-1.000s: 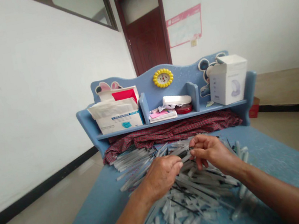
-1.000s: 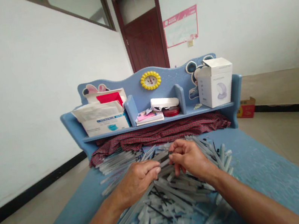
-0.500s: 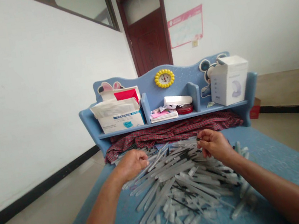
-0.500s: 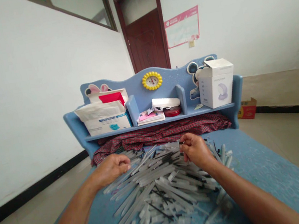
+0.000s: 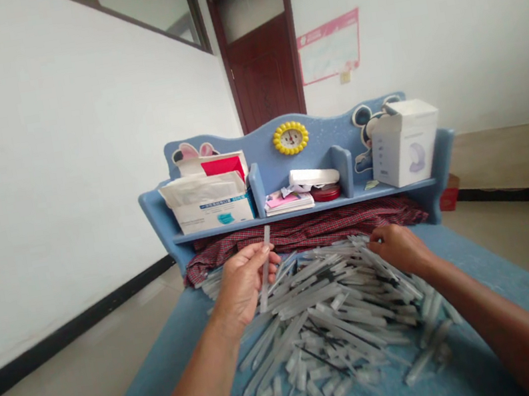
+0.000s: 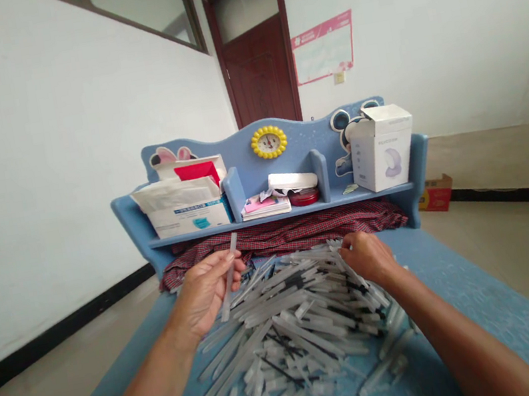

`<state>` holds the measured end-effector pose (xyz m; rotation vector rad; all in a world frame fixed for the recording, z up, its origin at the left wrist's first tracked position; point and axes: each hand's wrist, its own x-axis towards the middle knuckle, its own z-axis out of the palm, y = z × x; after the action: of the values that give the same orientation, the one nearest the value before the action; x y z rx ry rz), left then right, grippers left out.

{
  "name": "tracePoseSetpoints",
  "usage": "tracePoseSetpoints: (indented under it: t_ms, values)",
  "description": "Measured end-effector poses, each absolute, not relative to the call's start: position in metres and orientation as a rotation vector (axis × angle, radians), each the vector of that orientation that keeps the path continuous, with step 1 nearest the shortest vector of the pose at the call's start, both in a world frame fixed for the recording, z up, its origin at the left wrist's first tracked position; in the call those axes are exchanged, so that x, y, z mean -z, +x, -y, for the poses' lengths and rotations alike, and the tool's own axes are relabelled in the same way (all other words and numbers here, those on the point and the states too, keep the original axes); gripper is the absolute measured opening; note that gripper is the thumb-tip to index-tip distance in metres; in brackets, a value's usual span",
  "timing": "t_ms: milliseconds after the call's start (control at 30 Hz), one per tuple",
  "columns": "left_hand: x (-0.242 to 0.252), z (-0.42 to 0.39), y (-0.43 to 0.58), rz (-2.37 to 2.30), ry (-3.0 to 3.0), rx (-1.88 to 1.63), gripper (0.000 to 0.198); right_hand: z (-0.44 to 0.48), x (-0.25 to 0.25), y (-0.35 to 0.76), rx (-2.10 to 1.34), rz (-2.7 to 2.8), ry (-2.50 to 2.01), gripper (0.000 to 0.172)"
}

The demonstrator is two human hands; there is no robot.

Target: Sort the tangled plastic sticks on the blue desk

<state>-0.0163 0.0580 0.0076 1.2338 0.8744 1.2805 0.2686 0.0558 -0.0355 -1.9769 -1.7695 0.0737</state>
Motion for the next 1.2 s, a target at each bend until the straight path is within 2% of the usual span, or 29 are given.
tracePoseSetpoints:
  t_ms: [267,367,533,667,800,1067,1200]
  values:
    - [-0.001,-0.062,-0.012,-0.745,0.984,-1.383,0.009,-0.055,0.039,0.274,-0.147,1.899,-1.987,0.015]
    - [0.0,-0.061,-0.007,-0.671,0.881,-1.424,0.008,-0.05,0.034,0.265,-0.142,1.898,-1.943,0.021]
    - [-0.002,-0.049,0.014,-0.546,0.788,-1.413,0.009,-0.025,0.02,0.224,-0.309,1.964,-1.46,0.038]
    - [-0.008,-0.033,0.043,-0.49,0.806,-1.338,0.005,-0.003,0.018,0.194,-0.48,2.046,-1.183,0.037]
    - [-0.017,-0.026,0.068,-0.481,0.866,-1.304,0.007,0.004,0.017,0.185,-0.477,1.948,-1.205,0.036]
    - [-0.045,-0.059,0.103,-0.75,0.921,-1.648,0.018,0.0,-0.009,0.177,-0.532,1.859,-1.297,0.043]
    - [-0.073,-0.086,0.077,-0.929,1.076,-1.766,0.021,0.02,0.003,0.181,-0.345,2.09,-1.418,0.041]
